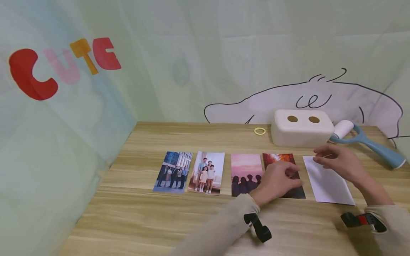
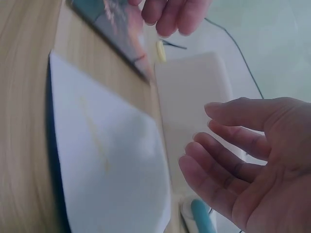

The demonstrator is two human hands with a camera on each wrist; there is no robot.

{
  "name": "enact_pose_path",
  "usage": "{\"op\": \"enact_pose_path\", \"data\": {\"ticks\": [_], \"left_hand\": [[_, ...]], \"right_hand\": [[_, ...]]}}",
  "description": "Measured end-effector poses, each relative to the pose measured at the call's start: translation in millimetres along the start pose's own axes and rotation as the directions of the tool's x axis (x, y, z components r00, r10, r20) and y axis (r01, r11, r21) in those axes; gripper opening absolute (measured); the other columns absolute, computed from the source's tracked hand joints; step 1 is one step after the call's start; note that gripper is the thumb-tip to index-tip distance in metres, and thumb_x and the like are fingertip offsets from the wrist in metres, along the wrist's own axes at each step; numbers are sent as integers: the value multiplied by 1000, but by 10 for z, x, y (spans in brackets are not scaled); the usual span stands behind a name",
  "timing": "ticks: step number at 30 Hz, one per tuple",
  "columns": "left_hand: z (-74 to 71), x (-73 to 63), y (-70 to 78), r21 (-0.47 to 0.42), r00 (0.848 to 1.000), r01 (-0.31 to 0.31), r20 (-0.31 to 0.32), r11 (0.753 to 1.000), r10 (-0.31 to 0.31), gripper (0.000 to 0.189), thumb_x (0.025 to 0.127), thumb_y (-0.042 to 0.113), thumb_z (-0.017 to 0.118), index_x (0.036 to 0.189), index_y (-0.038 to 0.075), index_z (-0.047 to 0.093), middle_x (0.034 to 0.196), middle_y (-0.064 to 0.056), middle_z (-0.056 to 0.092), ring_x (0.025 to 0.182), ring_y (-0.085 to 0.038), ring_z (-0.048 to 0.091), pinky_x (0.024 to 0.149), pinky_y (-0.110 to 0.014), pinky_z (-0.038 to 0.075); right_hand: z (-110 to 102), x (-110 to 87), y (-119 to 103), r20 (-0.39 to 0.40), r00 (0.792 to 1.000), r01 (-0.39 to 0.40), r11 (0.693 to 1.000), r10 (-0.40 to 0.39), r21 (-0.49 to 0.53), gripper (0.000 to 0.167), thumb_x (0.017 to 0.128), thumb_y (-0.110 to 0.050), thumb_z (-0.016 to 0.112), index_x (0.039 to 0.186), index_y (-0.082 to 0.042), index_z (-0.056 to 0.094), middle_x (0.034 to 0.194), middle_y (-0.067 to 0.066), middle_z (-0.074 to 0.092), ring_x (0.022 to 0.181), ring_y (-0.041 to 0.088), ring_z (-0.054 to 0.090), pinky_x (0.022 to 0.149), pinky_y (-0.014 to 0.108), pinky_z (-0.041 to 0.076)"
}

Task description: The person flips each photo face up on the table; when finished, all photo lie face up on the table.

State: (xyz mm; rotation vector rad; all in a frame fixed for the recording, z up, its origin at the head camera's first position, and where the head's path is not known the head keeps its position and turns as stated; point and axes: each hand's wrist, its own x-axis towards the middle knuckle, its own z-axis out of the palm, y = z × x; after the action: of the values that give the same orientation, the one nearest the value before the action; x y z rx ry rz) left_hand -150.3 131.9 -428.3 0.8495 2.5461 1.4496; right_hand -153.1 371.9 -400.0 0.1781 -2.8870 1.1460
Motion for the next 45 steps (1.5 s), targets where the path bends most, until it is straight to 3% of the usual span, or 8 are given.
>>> {"op": "enact_pose_path", "data": {"ticks": [6,12,16,19,23,32,35,45], "left_hand": [[142,44,81,75,998,-62,30,995,60,33,87,19,89,118,10,80,98,6,75,81,11,58,74,-2,42],[253,83,135,265,988,-151,60,952,140,36,86,32,90,119,17,82,100,12,73,85,10,54,76,-1,36],[321,109,163,337,986,-163,74,927,147,37,85,37,91,118,22,83,105,15,74,92,12,56,80,-1,35],[369,129,180,382,983,-181,92,906,158,37,85,39,91,118,23,83,99,16,74,88,11,55,78,-1,35],[430,144,194,430,981,-189,112,883,156,38,84,42,91,117,24,83,92,17,72,82,10,53,74,-3,34],[492,161,177,467,988,-124,138,875,66,43,82,46,92,118,25,83,101,16,71,88,8,57,74,-4,35],[501,171,174,486,989,-117,140,866,55,46,80,50,93,118,26,83,104,15,71,90,7,58,74,-5,35],[543,158,210,551,989,-125,139,825,56,59,72,61,94,120,27,81,108,14,64,93,5,52,77,-6,36]], "right_hand": [[-68,-54,166,-24,1000,17,1000,-17,-13,31,99,-3,73,121,17,64,107,29,71,81,-9,60,64,22,57],[-169,-94,264,-45,998,-56,995,52,-81,35,101,-13,74,122,13,65,110,30,70,80,-6,59,62,23,55],[-206,-114,301,-52,996,-78,986,71,-145,35,100,-16,75,121,11,67,110,30,71,87,16,68,61,24,53],[-215,-137,347,-59,996,-77,982,68,-171,34,99,-14,76,118,12,67,106,30,71,91,38,70,62,24,50],[-212,-172,424,-72,995,-87,981,76,-175,33,97,-11,78,116,14,67,103,31,70,94,48,68,62,23,48],[-212,-201,494,-26,987,-160,971,158,-178,37,98,-11,77,118,17,64,101,29,69,85,33,66,60,27,51],[-208,-201,498,-18,982,-189,964,189,-186,38,97,-10,77,119,18,63,100,29,68,83,33,66,59,29,51],[-187,-181,517,-35,986,-167,965,163,-205,35,95,-8,78,116,18,65,98,29,70,79,26,64,57,25,51]]}}
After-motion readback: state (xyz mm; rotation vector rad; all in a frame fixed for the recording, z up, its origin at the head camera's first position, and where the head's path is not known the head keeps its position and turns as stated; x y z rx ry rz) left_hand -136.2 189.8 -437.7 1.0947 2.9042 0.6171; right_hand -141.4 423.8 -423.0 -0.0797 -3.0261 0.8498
